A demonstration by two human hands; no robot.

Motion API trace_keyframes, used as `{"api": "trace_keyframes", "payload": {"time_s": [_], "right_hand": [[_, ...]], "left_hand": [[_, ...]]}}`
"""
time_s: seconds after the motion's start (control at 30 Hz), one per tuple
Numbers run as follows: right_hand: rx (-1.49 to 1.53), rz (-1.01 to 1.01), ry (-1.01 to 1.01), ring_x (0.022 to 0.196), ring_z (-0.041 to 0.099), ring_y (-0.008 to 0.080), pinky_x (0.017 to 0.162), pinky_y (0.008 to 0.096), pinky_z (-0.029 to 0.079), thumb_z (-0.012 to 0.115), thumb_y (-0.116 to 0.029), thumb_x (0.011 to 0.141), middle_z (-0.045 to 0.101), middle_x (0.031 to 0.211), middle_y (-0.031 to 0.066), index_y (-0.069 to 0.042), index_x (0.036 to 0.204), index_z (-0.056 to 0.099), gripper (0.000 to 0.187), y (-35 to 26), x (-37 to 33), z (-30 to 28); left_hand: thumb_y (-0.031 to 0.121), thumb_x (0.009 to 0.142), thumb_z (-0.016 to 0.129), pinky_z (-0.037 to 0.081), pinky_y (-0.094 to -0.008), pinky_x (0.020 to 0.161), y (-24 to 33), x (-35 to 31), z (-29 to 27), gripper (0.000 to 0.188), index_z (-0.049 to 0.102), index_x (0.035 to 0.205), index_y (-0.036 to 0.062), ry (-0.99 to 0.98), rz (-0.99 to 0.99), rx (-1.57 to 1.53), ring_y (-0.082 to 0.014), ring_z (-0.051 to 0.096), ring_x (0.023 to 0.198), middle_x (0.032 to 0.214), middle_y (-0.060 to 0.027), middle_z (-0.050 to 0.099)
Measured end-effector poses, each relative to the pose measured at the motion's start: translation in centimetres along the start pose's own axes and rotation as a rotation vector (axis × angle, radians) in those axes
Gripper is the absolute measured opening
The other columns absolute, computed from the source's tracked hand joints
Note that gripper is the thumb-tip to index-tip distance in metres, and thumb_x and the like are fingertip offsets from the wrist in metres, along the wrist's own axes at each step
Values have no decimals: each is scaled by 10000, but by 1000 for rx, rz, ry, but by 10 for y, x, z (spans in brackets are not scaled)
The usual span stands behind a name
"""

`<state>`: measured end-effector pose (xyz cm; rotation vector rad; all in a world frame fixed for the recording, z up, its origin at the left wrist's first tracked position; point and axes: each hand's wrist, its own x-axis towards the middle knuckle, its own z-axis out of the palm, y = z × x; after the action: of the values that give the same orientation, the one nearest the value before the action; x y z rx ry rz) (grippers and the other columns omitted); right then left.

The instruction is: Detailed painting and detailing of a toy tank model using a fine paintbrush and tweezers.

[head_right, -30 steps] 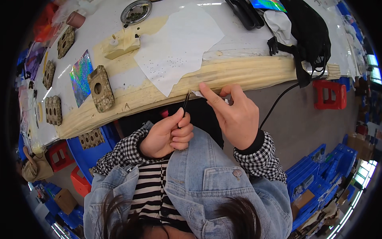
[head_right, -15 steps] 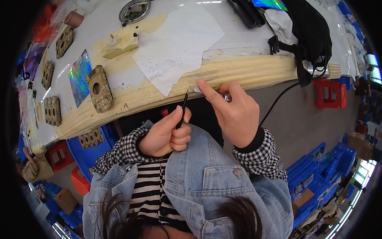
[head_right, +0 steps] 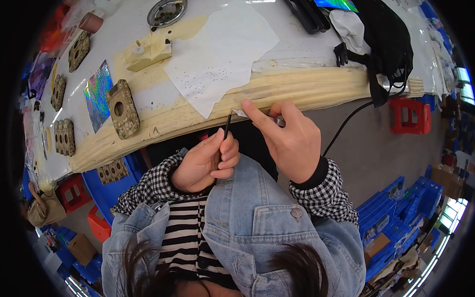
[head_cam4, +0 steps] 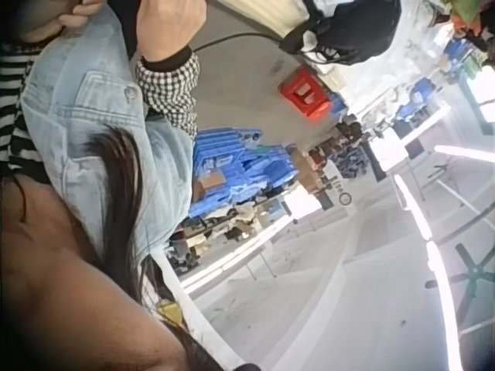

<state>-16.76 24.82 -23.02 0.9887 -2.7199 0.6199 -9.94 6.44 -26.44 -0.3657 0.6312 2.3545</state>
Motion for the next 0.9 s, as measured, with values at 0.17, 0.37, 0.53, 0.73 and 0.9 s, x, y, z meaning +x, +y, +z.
{"api": "trace_keyframes", "payload": {"time_s": [0.17, 0.37, 0.53, 0.73, 0.9], "right_hand": [[-12, 24, 13, 564, 463, 172, 515, 290, 421, 684, -15, 756, 479, 768, 45, -201, 1200, 653, 483, -5, 3, -1], [32, 29, 4, 575, 493, 169, 510, 297, 435, 668, -76, 756, 469, 754, 24, -237, 1217, 637, 490, -1, -1, -1], [3, 17, 2, 575, 470, 172, 526, 295, 426, 683, -10, 756, 470, 762, 47, -202, 1200, 653, 485, -4, 0, 2], [-2, -1, 22, 576, 486, 162, 505, 292, 425, 663, -64, 753, 455, 741, 21, -243, 1218, 639, 499, 0, 0, 3], [-36, -19, 12, 576, 486, 161, 509, 293, 429, 664, -60, 747, 455, 742, 21, -243, 1214, 642, 502, -2, -1, 5]], "left_hand": [[441, 1025, 261, 277, -199, 467, -1, 2, -6, 417, 372, 753, 145, -69, -24, -57, -87, 265, 601, 678, 33, 286], [460, 1020, 256, 251, -204, 446, 2, 4, -3, 410, 382, 790, 145, -46, -57, -18, -75, 213, 551, 629, 48, 236], [453, 1022, 255, 242, -203, 441, 2, 2, -3, 391, 400, 834, 142, -31, -20, -29, -70, 199, 534, 612, 51, 230], [423, 1032, 240, 265, -209, 441, 2, 2, -2, 383, 417, 851, 135, -22, 23, 0, -72, 214, 494, 570, 47, 244], [394, 1040, 231, 280, -212, 444, 4, 1, 3, 372, 420, 859, 130, 30, 22, -26, -73, 214, 464, 546, 54, 237]]}}
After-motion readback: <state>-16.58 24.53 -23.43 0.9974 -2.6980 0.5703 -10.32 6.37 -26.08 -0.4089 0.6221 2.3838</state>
